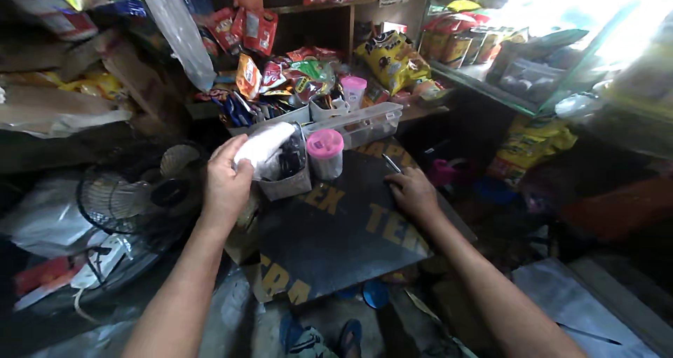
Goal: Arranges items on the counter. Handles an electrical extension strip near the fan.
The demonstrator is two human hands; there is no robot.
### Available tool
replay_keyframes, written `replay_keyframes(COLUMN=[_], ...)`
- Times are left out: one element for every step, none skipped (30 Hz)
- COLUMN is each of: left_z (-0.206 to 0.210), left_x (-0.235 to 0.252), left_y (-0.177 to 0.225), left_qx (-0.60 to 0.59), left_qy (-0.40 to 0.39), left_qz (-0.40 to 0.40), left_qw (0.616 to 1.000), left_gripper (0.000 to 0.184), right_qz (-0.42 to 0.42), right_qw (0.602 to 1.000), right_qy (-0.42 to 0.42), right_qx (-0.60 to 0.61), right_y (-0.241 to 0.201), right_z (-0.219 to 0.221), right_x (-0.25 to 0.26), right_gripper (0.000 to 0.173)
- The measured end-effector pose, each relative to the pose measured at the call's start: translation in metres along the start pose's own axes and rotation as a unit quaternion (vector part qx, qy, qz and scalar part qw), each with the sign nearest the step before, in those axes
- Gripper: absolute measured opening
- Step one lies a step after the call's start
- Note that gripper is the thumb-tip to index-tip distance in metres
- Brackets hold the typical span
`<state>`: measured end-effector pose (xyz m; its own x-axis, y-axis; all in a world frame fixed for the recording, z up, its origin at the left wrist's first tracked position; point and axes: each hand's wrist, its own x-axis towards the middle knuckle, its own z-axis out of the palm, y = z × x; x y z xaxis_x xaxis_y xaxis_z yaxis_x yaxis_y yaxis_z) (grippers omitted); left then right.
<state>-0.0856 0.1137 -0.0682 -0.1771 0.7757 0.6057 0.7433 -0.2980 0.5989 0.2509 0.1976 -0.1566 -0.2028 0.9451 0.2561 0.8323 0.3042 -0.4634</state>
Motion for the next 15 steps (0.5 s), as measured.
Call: replay_keyframes(left_z=[0.001, 0.003, 0.006, 0.01, 0.017, 0.025, 0.034, 0.045, 0.056, 0.067, 0.076, 0.08, 0.082, 0.083, 0.083], left_x=[0.002, 0.004, 0.006, 0.008, 0.01, 0.01, 0.011, 0.011, 0.011, 0.012, 0.013, 0.014, 0.015, 0.013, 0.01], left_y=[0.002, 0.003, 0.004, 0.005, 0.005, 0.005, 0.002, -0.003, -0.009, -0.017, -0.023, -0.026, -0.027, -0.03, -0.034], left_qx=[0.008, 0.023, 0.043, 0.065, 0.086, 0.103, 0.114, 0.125, 0.14, 0.163, 0.185, 0.202, 0.214, 0.222, 0.228], left_qy=[0.017, 0.034, 0.05, 0.063, 0.075, 0.076, 0.063, 0.033, -0.017, -0.072, -0.109, -0.141, -0.158, -0.157, -0.147], left_qz=[0.008, 0.014, 0.019, 0.024, 0.029, 0.028, 0.021, 0.012, -0.002, -0.017, -0.029, -0.037, -0.031, -0.008, 0.021], left_qw=[1.0, 0.999, 0.998, 0.996, 0.993, 0.991, 0.991, 0.992, 0.99, 0.984, 0.976, 0.968, 0.963, 0.962, 0.962], left_gripper=[0.042, 0.042, 0.042, 0.042, 0.043, 0.043, 0.043, 0.043, 0.042, 0.038, 0.034, 0.034, 0.034, 0.034, 0.035], right_qz=[0.003, 0.005, 0.004, 0.003, 0.001, -0.001, -0.004, -0.007, -0.008, -0.008, -0.005, -0.003, -0.002, -0.006, -0.008], right_qw=[1.0, 1.0, 1.0, 1.0, 1.0, 1.0, 1.0, 1.0, 1.0, 1.0, 1.0, 1.0, 1.0, 1.0, 1.0], right_qy=[-0.001, -0.001, -0.001, 0.0, 0.001, 0.004, 0.007, 0.012, 0.015, 0.017, 0.019, 0.019, 0.019, 0.023, 0.024], right_qx=[-0.001, -0.001, -0.001, 0.0, 0.0, 0.001, 0.002, 0.003, 0.004, 0.006, 0.005, 0.005, 0.007, 0.009, 0.01], right_y=[-0.001, -0.001, -0.001, 0.0, 0.001, 0.002, 0.003, 0.004, 0.004, 0.004, 0.004, 0.004, 0.005, 0.006, 0.007], right_z=[0.0, 0.0, 0.0, 0.001, 0.001, 0.002, 0.003, 0.004, 0.005, 0.005, 0.005, 0.005, 0.006, 0.006, 0.007], right_x=[0.0, 0.0, 0.001, 0.001, 0.001, 0.001, 0.002, 0.002, 0.003, 0.003, 0.003, 0.003, 0.003, 0.003, 0.003], right_gripper=[0.024, 0.025, 0.025, 0.025, 0.025, 0.024, 0.024, 0.024, 0.023, 0.023, 0.023, 0.023, 0.023, 0.023, 0.022])
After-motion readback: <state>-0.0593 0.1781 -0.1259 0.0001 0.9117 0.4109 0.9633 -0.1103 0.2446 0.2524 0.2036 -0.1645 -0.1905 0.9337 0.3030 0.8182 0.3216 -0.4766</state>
